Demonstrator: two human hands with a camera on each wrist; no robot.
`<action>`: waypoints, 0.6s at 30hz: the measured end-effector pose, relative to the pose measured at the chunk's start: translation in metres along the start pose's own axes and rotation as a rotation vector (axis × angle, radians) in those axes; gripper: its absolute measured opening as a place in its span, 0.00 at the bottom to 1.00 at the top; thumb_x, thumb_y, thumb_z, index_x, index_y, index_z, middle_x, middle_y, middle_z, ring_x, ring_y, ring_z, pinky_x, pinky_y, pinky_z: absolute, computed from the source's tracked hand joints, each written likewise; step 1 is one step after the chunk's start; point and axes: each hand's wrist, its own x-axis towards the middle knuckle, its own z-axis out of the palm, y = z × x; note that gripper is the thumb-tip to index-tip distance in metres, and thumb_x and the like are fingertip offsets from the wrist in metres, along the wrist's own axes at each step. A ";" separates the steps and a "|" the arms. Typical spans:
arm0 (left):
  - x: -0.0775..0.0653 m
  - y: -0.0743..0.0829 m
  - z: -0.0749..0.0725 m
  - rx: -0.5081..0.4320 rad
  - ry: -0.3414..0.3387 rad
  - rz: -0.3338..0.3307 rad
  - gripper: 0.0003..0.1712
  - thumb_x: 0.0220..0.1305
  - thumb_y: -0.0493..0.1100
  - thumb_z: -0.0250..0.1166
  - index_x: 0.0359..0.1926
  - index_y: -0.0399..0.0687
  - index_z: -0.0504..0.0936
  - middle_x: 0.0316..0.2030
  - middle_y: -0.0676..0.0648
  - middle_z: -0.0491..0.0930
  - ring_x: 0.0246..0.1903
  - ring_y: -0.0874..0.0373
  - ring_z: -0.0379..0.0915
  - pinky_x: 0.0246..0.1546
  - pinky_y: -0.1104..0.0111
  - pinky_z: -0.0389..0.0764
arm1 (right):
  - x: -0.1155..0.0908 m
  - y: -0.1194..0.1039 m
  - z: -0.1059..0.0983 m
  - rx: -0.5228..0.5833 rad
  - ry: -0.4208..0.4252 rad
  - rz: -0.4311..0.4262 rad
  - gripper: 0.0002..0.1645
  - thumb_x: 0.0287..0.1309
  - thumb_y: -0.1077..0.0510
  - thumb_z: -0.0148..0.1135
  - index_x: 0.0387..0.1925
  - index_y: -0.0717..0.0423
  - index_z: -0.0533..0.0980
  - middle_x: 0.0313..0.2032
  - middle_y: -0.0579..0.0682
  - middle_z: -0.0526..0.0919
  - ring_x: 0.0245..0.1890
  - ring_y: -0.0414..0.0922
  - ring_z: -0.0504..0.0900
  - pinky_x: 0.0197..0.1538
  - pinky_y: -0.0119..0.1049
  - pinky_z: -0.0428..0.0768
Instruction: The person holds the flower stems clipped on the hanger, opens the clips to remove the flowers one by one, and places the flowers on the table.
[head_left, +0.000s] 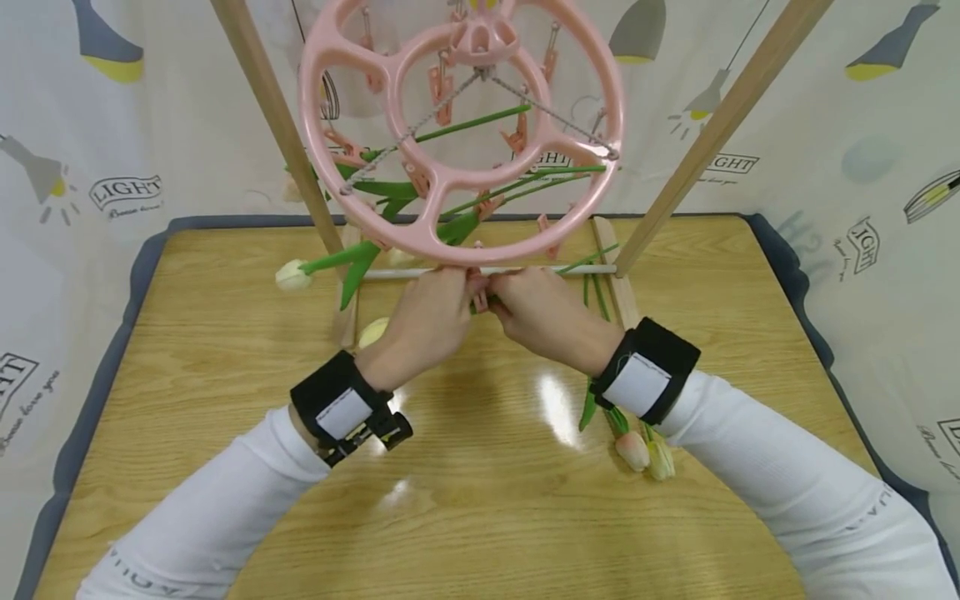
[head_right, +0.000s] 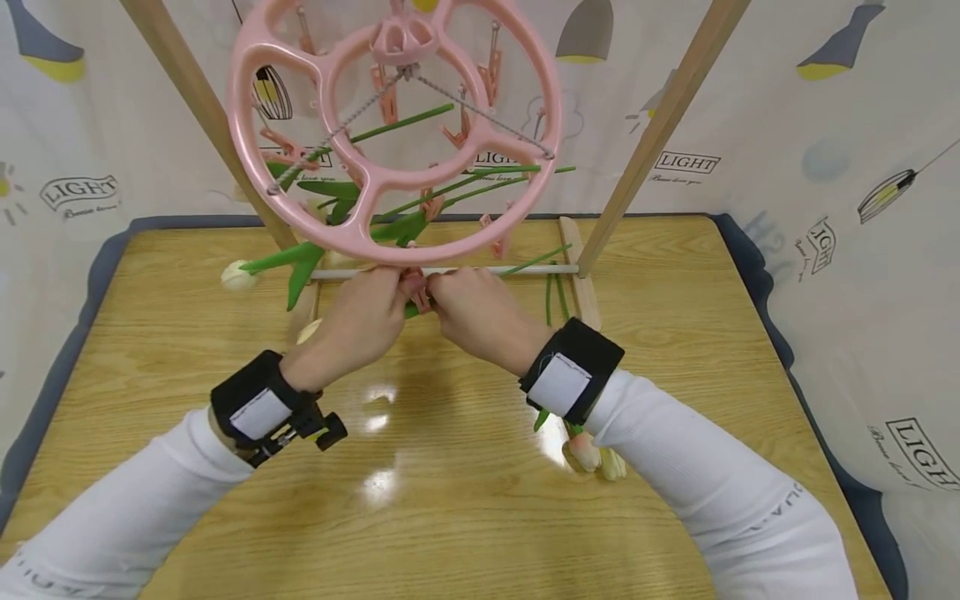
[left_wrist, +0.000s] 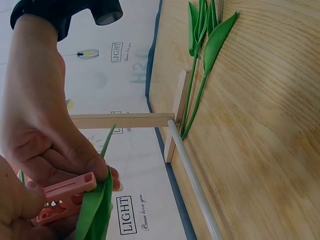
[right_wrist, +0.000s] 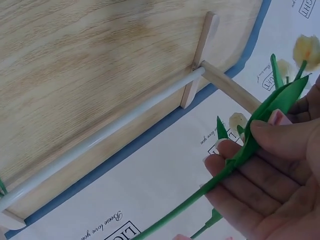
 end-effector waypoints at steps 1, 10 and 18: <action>0.000 0.000 0.000 0.001 -0.002 -0.003 0.16 0.78 0.46 0.45 0.50 0.42 0.75 0.29 0.44 0.77 0.32 0.48 0.77 0.34 0.52 0.78 | 0.000 0.000 0.001 0.004 0.001 -0.007 0.06 0.64 0.66 0.59 0.39 0.61 0.81 0.30 0.54 0.82 0.24 0.44 0.76 0.31 0.38 0.77; 0.000 -0.004 -0.001 -0.059 -0.018 -0.009 0.22 0.79 0.43 0.40 0.65 0.37 0.68 0.25 0.45 0.70 0.25 0.51 0.71 0.27 0.59 0.73 | -0.002 0.001 0.002 -0.006 -0.015 -0.037 0.04 0.63 0.66 0.60 0.34 0.61 0.81 0.26 0.53 0.83 0.22 0.42 0.76 0.29 0.35 0.77; 0.001 -0.008 -0.001 -0.155 -0.033 -0.039 0.20 0.80 0.42 0.39 0.58 0.37 0.71 0.20 0.49 0.65 0.15 0.58 0.60 0.18 0.69 0.63 | -0.003 0.002 0.002 -0.012 -0.013 -0.058 0.07 0.61 0.70 0.58 0.32 0.61 0.80 0.26 0.53 0.83 0.22 0.42 0.75 0.29 0.35 0.77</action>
